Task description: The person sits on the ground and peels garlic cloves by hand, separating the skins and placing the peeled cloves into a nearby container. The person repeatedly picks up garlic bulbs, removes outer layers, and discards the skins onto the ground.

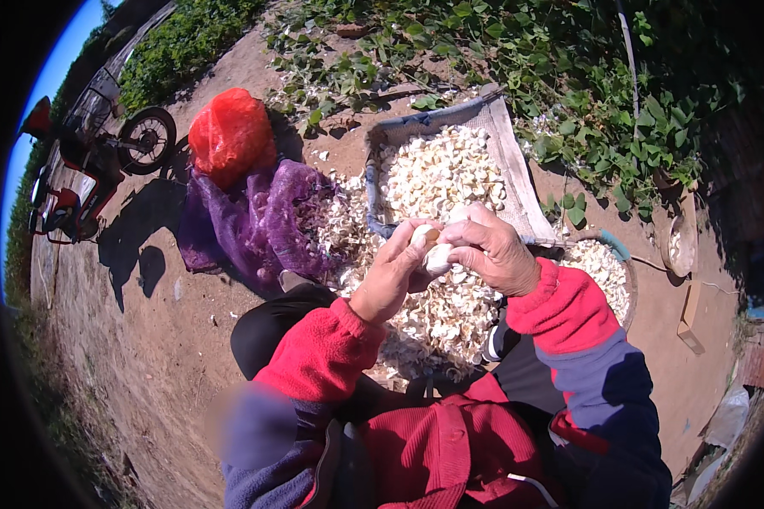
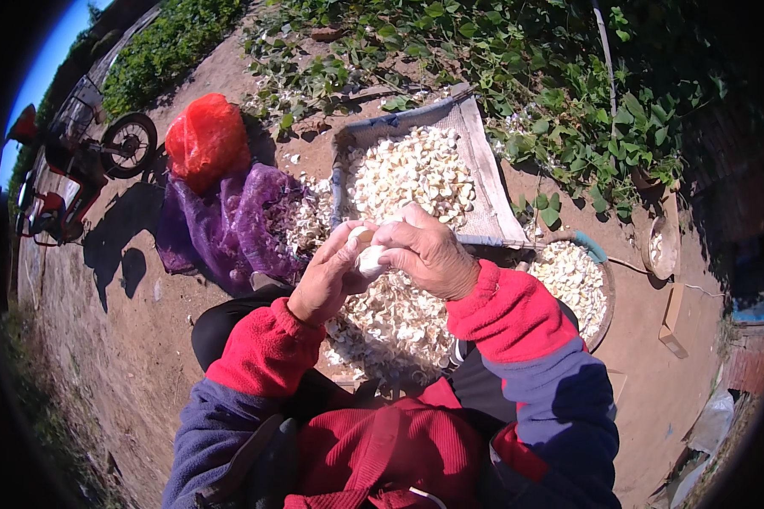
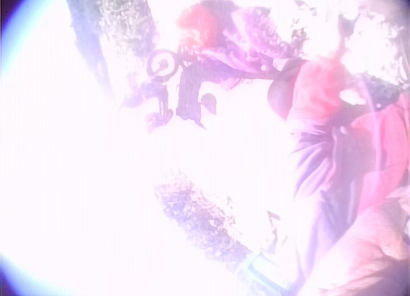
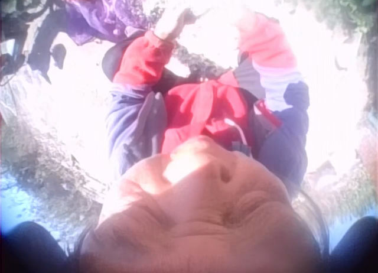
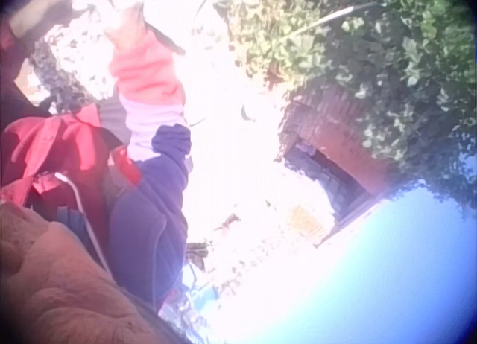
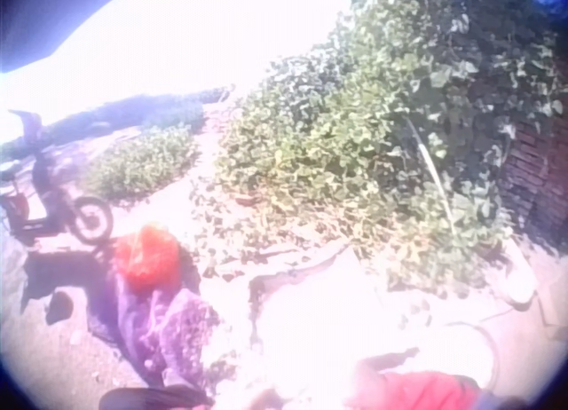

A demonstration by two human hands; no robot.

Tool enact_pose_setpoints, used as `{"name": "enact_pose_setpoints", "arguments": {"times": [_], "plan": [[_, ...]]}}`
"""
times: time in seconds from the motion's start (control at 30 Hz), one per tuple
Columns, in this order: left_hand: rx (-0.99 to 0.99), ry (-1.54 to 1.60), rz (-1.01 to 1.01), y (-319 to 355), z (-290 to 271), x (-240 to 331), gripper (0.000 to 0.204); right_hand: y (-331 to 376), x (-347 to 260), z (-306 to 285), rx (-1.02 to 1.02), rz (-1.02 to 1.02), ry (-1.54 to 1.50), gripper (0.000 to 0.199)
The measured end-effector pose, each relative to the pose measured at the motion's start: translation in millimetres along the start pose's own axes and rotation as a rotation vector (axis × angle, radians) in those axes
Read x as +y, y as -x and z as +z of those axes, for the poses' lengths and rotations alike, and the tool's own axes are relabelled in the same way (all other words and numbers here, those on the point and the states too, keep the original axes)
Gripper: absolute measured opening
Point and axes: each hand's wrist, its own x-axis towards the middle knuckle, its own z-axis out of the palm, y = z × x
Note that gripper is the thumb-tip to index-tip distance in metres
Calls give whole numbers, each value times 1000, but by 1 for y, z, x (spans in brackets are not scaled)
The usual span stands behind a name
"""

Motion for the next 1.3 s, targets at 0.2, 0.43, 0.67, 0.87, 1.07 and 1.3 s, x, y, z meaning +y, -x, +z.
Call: {"name": "enact_pose_setpoints", "arguments": {"times": [0.2,0.43,0.67,0.87,1.07,1.3], "plan": [[139,-353,236,4,6,-14,32,5,3,19,36,74,-120,9],[248,-444,273,-1,2,-22,25,7,3,32,109,80,-88,9],[127,-64,71,-4,-2,0,35,-1,2,14,85,-138,103,16],[115,-20,-23,-1,-2,-3,37,0,1,16,83,-205,247,25],[17,32,-12,-5,-8,-7,42,-3,-1,4,65,-77,55,26],[-86,-92,21,-4,-7,-8,48,0,1,10,196,-50,31,31]]}}
